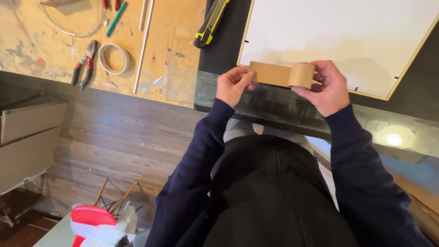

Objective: Applying protective tape to the edges of a picture frame backing board.

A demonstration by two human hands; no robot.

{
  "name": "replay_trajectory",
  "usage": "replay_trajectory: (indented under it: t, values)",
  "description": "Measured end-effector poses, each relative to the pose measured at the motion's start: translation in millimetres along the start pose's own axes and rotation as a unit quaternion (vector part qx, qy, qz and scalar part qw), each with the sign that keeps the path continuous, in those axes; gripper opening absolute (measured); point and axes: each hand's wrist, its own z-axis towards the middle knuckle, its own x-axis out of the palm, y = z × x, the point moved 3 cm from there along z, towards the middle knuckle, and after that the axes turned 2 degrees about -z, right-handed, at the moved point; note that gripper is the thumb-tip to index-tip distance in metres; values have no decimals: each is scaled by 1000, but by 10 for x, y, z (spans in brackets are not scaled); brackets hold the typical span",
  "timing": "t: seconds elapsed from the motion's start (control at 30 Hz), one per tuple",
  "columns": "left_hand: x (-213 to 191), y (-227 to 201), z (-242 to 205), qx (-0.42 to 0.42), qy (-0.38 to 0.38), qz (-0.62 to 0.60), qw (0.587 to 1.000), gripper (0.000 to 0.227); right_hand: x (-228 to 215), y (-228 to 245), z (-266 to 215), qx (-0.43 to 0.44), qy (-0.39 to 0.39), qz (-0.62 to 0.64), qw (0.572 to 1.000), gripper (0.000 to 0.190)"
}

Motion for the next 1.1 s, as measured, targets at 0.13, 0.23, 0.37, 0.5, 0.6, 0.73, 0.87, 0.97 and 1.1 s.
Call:
replay_trajectory:
  t: [0.13, 0.23, 0.37, 0.5, 0.6, 0.73, 0.87, 0.97, 1.1]
  values:
    - [-99, -193, 178, -27, -44, 11, 999, 23, -218, -236, 111, 16, -16, 7, 1000, 55]
    - [-82, -271, 143, 2, -80, 84, 993, 24, -274, -354, 119, 22, -18, 27, 999, 54]
    - [127, -585, 53, 105, -138, 272, 947, 28, -218, -361, 168, 36, -23, 31, 999, 51]
    - [172, -721, 108, 224, -140, 461, 847, 27, -157, -378, 217, 22, -35, 62, 997, 51]
    - [186, -753, 122, 301, -107, 533, 783, 20, -137, -407, 230, 16, -47, 64, 997, 50]
    - [193, -793, 137, 379, -82, 588, 710, 17, -129, -441, 239, 11, -53, 50, 997, 50]
    - [168, -789, 131, 380, -70, 606, 695, 18, -126, -443, 233, 9, -53, 62, 997, 49]
    - [173, -789, 131, 376, -72, 614, 691, 21, -124, -484, 248, 11, -55, 54, 997, 48]
    - [206, -753, 126, 367, -87, 599, 706, 23, -131, -513, 263, -4, -49, 75, 996, 47]
